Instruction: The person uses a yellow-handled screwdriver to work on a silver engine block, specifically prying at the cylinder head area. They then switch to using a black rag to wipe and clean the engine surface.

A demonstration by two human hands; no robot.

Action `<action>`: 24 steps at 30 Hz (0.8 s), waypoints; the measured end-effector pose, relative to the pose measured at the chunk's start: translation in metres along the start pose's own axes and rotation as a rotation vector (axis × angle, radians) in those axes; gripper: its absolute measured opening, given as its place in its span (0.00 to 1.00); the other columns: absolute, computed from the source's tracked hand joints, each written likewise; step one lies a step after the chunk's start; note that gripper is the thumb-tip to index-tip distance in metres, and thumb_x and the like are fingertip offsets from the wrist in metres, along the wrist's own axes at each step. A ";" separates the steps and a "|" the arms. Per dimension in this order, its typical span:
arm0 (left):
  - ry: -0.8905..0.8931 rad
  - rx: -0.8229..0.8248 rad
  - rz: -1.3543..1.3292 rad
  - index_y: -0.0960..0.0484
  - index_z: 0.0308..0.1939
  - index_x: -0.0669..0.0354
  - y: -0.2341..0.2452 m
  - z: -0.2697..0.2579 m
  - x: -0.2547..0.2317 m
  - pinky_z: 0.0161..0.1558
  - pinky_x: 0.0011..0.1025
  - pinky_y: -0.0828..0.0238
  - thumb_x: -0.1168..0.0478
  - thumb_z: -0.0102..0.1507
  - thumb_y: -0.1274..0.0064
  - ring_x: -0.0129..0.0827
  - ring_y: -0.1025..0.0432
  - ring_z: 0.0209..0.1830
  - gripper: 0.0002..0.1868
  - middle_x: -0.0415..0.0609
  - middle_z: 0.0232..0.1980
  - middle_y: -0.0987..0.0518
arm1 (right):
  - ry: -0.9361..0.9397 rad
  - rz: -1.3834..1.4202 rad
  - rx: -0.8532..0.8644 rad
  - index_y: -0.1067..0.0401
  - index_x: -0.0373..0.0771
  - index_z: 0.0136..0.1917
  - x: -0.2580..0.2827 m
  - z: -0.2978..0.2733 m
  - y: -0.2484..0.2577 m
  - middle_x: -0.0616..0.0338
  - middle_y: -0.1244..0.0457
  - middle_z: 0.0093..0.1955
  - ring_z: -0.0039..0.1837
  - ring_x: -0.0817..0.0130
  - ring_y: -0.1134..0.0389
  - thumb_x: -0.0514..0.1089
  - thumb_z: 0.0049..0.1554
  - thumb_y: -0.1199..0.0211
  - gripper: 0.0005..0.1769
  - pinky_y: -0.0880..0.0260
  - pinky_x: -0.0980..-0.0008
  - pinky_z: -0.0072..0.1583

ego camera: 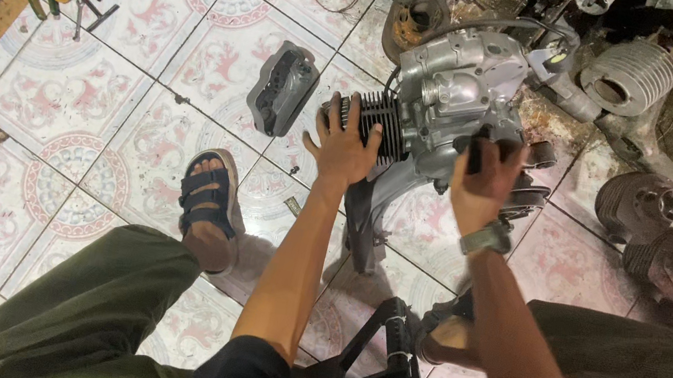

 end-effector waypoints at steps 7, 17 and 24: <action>0.016 0.086 -0.012 0.55 0.73 0.36 0.000 0.003 -0.001 0.61 0.68 0.64 0.38 0.66 0.74 0.55 0.57 0.71 0.32 0.49 0.75 0.59 | 0.229 -0.122 0.195 0.27 0.46 0.45 -0.035 -0.016 -0.041 0.50 0.41 0.43 0.39 0.49 0.32 0.40 0.46 0.35 0.11 0.30 0.59 0.38; -0.005 0.199 0.011 0.56 0.72 0.43 0.006 0.003 -0.003 0.60 0.66 0.59 0.35 0.66 0.79 0.58 0.62 0.70 0.35 0.53 0.74 0.61 | -0.044 -0.104 0.068 0.28 0.43 0.51 -0.014 -0.014 -0.027 0.42 0.40 0.55 0.55 0.46 0.36 0.43 0.55 0.44 0.11 0.35 0.56 0.54; 0.033 0.256 0.097 0.61 0.74 0.42 -0.001 0.002 0.001 0.62 0.67 0.63 0.35 0.65 0.84 0.58 0.62 0.71 0.35 0.51 0.75 0.64 | 0.131 -0.012 0.158 0.31 0.40 0.49 -0.015 -0.001 -0.013 0.46 0.44 0.47 0.46 0.45 0.36 0.39 0.50 0.40 0.11 0.35 0.55 0.46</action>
Point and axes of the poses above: each hand's wrist, its own z-axis towards the middle knuckle, its own y-axis out of the back of the hand, x = y × z, the point moved 6 cm from there along z, towards the middle knuckle
